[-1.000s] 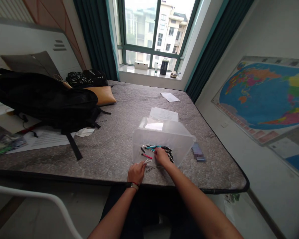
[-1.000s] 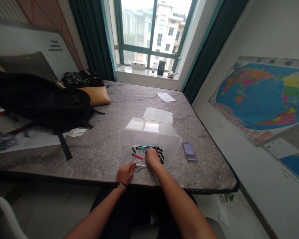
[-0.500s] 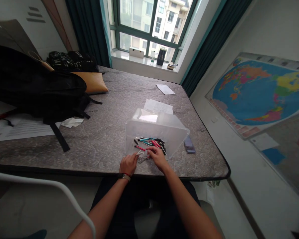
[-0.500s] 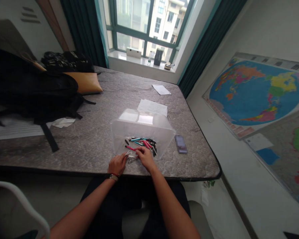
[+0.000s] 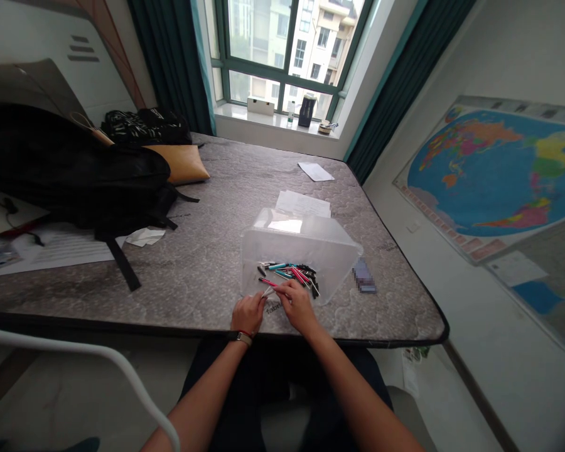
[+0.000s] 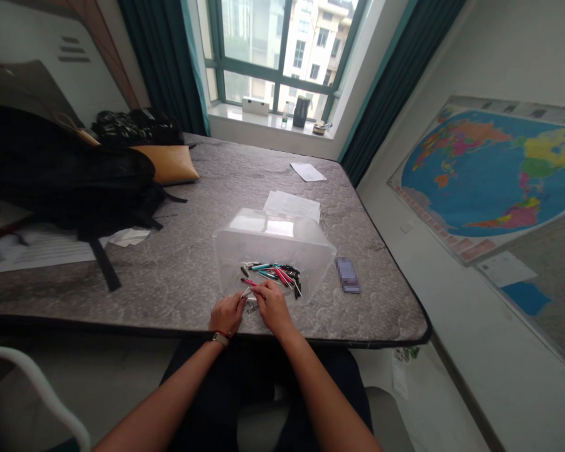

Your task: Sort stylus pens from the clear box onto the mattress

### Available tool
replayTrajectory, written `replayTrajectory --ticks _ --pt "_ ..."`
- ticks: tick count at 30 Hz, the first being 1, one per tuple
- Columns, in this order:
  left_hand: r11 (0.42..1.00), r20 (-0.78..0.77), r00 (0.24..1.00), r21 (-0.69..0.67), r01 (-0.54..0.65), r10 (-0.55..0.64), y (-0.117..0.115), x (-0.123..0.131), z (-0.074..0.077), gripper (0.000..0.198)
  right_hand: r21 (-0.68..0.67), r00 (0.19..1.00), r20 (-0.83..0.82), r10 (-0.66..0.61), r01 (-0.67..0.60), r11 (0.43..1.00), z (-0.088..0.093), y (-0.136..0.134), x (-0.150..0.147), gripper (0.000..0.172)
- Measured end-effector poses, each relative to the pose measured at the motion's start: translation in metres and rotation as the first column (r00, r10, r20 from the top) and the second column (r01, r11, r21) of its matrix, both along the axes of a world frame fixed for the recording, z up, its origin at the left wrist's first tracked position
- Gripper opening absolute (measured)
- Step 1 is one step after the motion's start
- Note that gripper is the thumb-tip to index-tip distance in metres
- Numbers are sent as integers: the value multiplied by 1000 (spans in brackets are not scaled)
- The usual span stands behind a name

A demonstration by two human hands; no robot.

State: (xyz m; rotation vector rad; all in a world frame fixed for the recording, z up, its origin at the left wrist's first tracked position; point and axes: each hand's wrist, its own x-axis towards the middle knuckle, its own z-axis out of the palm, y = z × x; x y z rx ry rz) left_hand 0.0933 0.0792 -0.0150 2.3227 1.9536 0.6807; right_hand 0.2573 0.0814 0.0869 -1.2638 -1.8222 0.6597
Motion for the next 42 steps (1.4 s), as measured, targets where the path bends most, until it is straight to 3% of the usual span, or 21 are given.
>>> replayTrajectory --ticks 10,23,32,42 --pt "1000 17 1000 9 9 -9 1 0 0 37 16 998 -24 -50 51 999 4 3 -3 20" --pt "1000 28 1000 27 5 -6 1 -1 -1 33 -27 997 -67 31 -33 999 -6 3 -3 19" --pt "999 40 999 27 -16 15 1 -1 -10 33 -13 997 -64 -33 33 999 -23 2 2 17" --pt "999 48 999 50 11 -14 -1 -2 -5 32 -62 998 -11 -61 61 996 -29 -3 8 15"
